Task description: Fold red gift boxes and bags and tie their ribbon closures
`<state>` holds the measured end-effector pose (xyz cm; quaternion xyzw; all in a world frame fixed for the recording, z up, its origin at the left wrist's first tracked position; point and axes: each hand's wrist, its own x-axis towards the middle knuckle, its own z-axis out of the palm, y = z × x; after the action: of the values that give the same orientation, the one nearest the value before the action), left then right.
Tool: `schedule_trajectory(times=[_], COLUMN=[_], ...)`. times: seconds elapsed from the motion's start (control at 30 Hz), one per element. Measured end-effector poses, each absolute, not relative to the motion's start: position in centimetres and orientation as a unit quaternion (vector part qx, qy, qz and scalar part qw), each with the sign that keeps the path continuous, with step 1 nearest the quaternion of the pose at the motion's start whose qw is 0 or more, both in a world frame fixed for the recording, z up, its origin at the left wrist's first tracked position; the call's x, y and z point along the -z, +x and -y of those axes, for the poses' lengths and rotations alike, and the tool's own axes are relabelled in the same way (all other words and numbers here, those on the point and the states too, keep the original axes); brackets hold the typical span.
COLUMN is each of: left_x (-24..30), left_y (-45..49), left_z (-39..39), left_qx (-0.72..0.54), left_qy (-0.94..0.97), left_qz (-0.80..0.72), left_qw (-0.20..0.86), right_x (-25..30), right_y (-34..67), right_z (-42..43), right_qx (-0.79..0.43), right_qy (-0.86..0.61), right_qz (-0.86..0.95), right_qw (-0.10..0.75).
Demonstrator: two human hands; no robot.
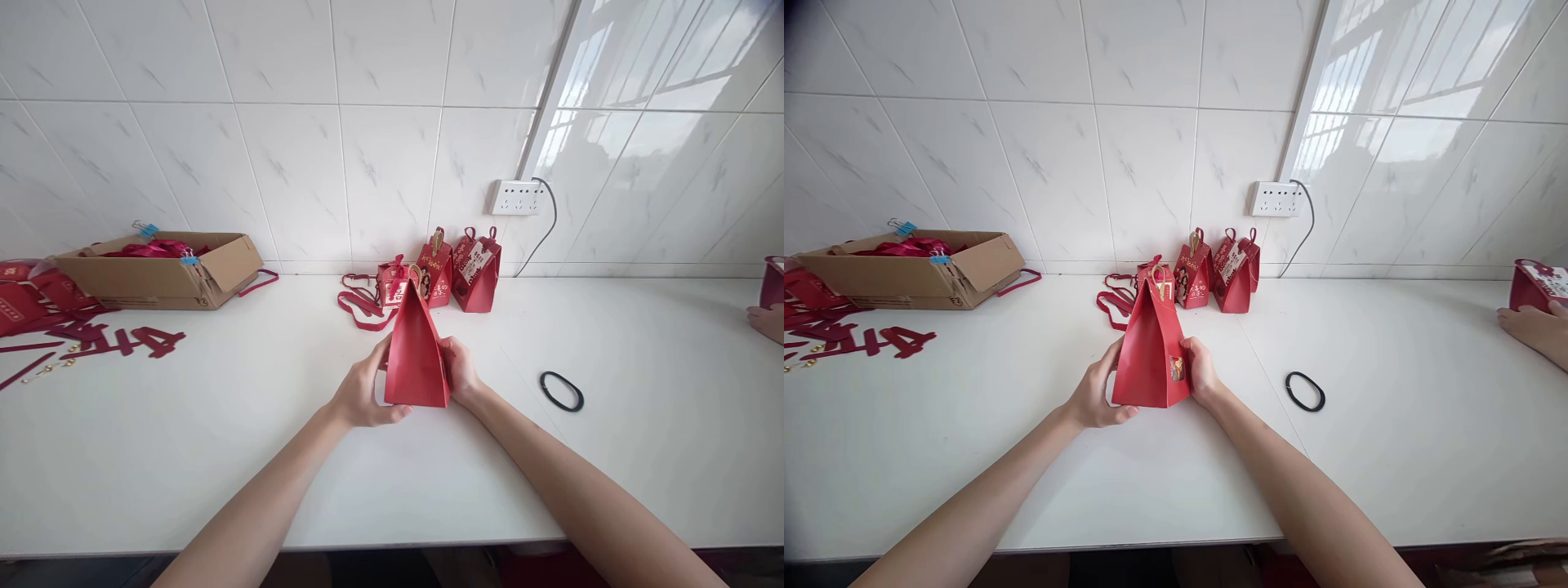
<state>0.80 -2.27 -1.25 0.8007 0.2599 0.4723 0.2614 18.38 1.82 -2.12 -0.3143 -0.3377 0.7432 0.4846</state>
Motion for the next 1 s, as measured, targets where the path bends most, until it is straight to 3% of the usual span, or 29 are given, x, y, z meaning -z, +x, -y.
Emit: schedule_trajectory(times=[0.33,0.57,0.73,1.0], left_x=[1.5,1.6,1.1,0.7], left_y=[0.4,-0.1,0.3,0.3], left_z=[1.9,1.2,1.7,1.9], left_qx=[-0.488,-0.58,-0.588,-0.586], left_qy=[0.789,0.685,0.637,0.654], left_qz=[-0.247,-0.327,-0.404,-0.38], left_qw=[0.281,0.297,0.292,0.291], right_x=[1.1,-0.5,-0.9,-1.3], right_y=[18.2,18.5,18.5,18.5], right_z=[-1.4,0.0,0.8,0.9], right_qx=[-0.717,-0.531,-0.481,-0.516], right_qy=[-0.322,-0.279,-0.257,-0.259], right_qz=[0.353,0.536,0.617,0.608], right_qw=[0.508,0.594,0.567,0.545])
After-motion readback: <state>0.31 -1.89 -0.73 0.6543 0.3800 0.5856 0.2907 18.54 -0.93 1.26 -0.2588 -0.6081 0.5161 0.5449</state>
